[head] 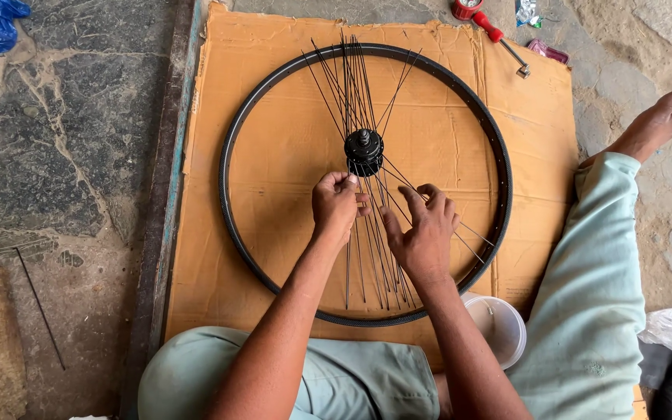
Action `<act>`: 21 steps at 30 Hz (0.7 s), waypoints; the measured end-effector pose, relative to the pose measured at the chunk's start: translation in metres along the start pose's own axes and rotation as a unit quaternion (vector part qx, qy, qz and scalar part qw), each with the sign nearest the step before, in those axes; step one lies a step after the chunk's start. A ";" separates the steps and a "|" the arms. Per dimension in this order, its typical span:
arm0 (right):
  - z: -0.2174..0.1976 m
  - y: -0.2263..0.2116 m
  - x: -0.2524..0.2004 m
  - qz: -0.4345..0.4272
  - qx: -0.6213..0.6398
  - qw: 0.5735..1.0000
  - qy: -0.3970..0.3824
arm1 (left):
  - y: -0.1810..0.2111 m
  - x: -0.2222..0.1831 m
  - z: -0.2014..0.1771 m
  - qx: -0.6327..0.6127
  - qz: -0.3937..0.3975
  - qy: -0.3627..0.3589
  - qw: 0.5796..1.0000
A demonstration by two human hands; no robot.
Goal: The person is inserting and threading spokes through a hub and into a bicycle wheel rim.
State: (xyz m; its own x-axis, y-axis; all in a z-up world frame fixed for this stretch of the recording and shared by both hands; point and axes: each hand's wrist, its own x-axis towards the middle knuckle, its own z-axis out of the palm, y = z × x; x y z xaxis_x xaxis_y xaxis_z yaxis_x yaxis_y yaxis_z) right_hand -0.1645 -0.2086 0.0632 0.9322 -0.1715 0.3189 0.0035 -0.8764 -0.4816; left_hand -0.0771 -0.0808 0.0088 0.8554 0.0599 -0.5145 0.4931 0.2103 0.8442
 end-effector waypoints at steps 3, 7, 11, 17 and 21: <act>0.009 0.009 -0.005 -0.004 -0.031 1.000 0.002 | -0.003 0.001 0.000 -0.006 0.000 -0.007 1.000; 0.014 0.007 -0.009 0.058 -0.024 0.997 -0.050 | -0.006 0.003 0.001 -0.020 -0.006 -0.029 0.999; 0.018 0.003 -0.014 0.051 0.024 0.998 -0.041 | -0.012 0.005 0.002 -0.033 -0.011 -0.049 0.998; 0.030 0.032 -0.004 0.222 0.140 0.949 -0.175 | -0.033 0.018 0.001 -0.053 0.022 -0.032 0.998; 0.046 0.030 -0.013 0.294 0.276 0.868 -0.289 | -0.047 0.028 0.000 -0.065 0.018 0.010 0.998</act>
State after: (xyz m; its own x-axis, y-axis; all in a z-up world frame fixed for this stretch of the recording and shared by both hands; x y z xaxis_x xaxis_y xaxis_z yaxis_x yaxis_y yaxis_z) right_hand -0.1601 -0.2125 0.0071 0.8565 -0.1216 -0.5016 -0.5110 -0.3362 -0.7911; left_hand -0.0767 -0.0888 -0.0456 0.8677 0.0888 -0.4890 0.4371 0.3321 0.8359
